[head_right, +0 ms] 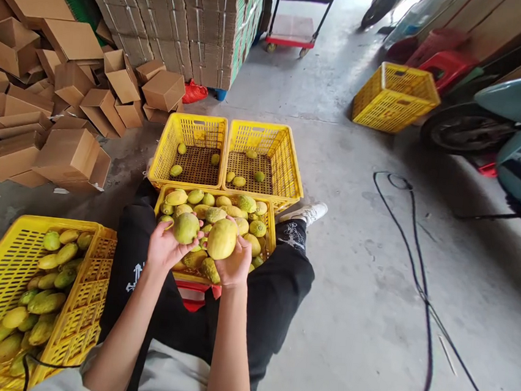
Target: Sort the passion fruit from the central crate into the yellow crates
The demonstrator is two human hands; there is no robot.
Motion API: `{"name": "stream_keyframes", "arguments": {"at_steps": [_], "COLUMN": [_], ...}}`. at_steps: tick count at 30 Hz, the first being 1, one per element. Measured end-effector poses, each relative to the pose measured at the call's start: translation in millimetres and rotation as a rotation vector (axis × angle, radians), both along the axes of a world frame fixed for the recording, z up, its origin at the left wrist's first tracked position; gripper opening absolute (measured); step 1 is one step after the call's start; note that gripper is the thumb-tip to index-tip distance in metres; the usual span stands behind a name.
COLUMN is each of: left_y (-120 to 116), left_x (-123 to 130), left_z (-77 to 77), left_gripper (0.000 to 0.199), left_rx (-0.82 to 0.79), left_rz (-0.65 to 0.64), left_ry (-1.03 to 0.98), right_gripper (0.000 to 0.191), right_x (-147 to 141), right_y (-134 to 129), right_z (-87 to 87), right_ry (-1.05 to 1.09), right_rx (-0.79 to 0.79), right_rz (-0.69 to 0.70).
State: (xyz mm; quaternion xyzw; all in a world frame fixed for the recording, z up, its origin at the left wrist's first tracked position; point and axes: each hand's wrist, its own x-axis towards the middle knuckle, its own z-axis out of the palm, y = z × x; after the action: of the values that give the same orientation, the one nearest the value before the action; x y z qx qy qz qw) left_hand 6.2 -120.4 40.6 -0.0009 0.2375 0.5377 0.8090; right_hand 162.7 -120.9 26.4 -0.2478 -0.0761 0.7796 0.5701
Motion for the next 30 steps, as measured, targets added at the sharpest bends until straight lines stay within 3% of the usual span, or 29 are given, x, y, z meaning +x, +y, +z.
{"name": "stream_keyframes", "arguments": {"at_steps": [13,18,24,30], "left_y": [0.4,1.1,2.6,3.4], "left_x": [-1.1,0.6,8.3,4.5], "left_z": [-11.6,-15.6,-12.9,-6.7], "left_gripper": [0.038,0.04,0.03,0.04], "left_rx": [0.035,0.084,0.041,-0.017], "left_rz": [-0.008,-0.045,-0.037,-0.012], "left_ry": [0.101,0.13,0.171,0.046], "right_gripper": [0.052,0.052,0.055,0.046], "right_x": [6.9,9.6,6.9,8.2], "right_y": [-0.9,-0.9,0.4,0.4], "right_z": [-3.3,-4.4,-11.1,-8.8], "right_ry": [0.188,0.099,-0.061,0.007], "right_rx": [0.038,0.06,0.072,0.042], "right_rz": [-0.02,-0.075,-0.027,-0.009]}}
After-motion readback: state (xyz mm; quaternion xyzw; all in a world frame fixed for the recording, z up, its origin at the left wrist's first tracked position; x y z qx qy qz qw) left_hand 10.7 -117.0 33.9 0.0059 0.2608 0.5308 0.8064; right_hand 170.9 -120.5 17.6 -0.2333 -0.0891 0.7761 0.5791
